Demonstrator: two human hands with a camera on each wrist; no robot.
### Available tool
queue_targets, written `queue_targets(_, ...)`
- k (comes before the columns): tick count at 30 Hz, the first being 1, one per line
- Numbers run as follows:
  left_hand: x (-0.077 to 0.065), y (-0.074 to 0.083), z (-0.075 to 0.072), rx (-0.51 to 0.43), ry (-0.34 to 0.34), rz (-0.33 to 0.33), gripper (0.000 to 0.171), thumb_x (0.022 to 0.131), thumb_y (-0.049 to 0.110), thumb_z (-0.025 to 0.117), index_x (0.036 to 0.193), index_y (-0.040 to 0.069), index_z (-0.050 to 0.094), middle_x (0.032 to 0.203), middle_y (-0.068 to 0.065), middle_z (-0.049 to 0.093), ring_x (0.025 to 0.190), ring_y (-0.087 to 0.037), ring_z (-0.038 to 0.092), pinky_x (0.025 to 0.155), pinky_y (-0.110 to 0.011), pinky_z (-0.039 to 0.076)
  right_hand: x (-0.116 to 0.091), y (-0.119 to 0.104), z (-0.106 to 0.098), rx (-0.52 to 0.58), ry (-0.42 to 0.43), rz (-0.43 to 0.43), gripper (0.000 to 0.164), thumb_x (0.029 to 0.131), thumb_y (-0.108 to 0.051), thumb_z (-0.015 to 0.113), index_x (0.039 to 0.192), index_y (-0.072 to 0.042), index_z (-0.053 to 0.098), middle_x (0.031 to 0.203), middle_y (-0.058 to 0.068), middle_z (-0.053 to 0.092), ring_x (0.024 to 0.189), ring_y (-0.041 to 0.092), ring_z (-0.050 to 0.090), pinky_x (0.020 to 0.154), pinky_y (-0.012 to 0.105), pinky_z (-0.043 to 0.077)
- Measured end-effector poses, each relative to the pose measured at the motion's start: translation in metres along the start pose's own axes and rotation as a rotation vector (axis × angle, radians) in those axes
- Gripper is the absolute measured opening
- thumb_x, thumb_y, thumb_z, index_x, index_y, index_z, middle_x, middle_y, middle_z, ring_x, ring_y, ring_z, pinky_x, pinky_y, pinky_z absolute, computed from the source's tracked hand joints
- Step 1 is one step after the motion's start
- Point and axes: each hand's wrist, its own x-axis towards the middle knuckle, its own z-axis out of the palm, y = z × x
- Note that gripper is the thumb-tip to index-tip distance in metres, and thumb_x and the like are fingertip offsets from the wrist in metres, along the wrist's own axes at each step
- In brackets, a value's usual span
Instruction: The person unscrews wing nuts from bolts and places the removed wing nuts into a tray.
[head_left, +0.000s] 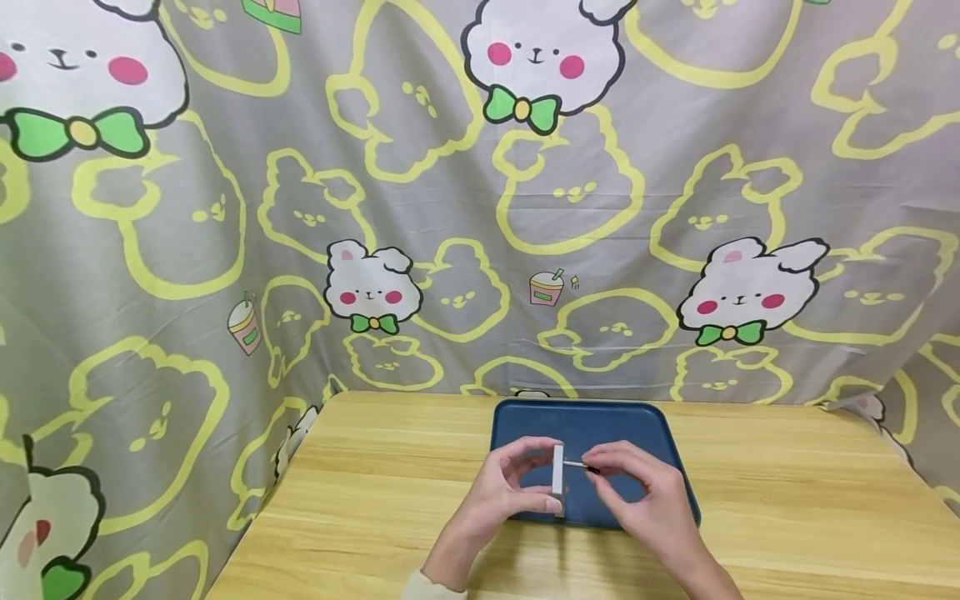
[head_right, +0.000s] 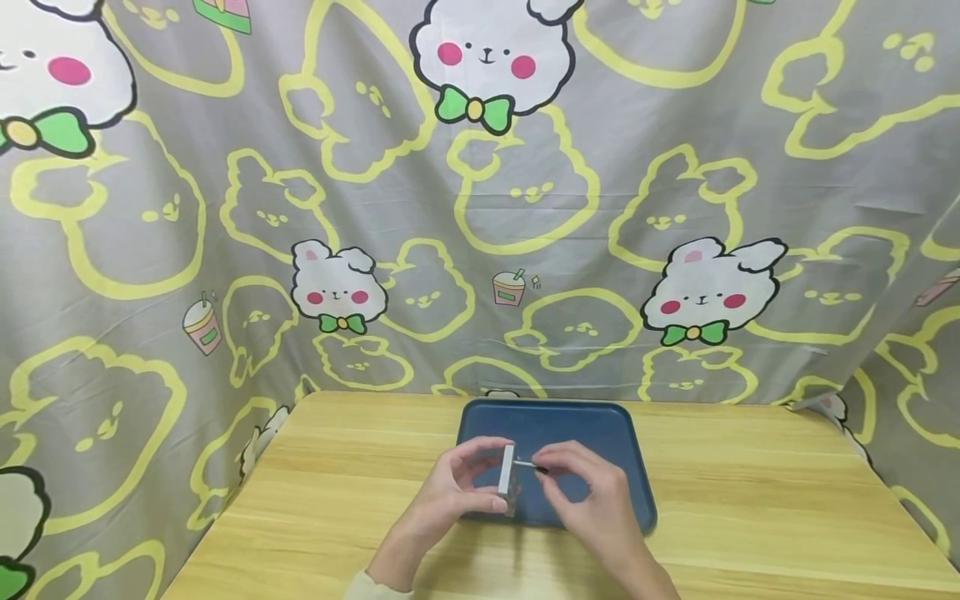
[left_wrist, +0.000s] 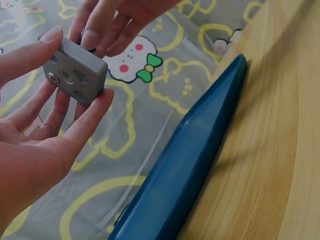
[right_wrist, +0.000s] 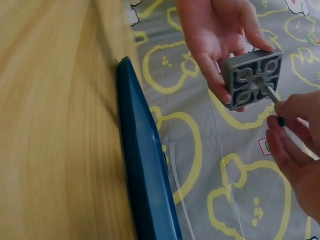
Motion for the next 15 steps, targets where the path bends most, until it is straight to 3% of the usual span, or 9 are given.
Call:
queue_targets(4,0.0004,-0.0013,-0.001,-0.023,-0.01,0.017,0.066,0.081,-0.002,0.086,0.139,-0.007,0.055,0.138,-0.011,0.057,0.129,-0.034,0.054,0.096,-0.045,0.058,-0.0017,0.0036,0.0015,-0.054,0.017,-0.092,0.044,0.074,0.016,0.083,0.103,-0.016,0.077,0.103,0.001,0.073,0.09,0.012,0.069,0.076,0.015,0.057)
queue_targets(9,0.0002,-0.0016,-0.0016,-0.031,-0.012,0.029,0.065,0.081,-0.003,0.085,0.139,-0.007,0.055,0.137,-0.011,0.057,0.13,-0.035,0.054,0.095,-0.045,0.058,-0.0015,0.004,0.0028,-0.077,0.025,-0.13,0.043,0.072,0.016,0.083,0.104,-0.012,0.078,0.105,0.001,0.073,0.09,0.013,0.069,0.077,0.014,0.055)
queue_targets(15,-0.0008,-0.0001,-0.0019,-0.003,0.013,0.04,0.067,0.079,0.001,0.088,0.138,-0.006,0.056,0.137,-0.011,0.058,0.128,-0.034,0.054,0.099,-0.045,0.056,0.0009,-0.0002,0.0018,-0.025,0.005,-0.031,0.043,0.077,0.008,0.085,0.113,-0.014,0.076,0.11,0.003,0.073,0.09,0.015,0.071,0.08,0.018,0.058)
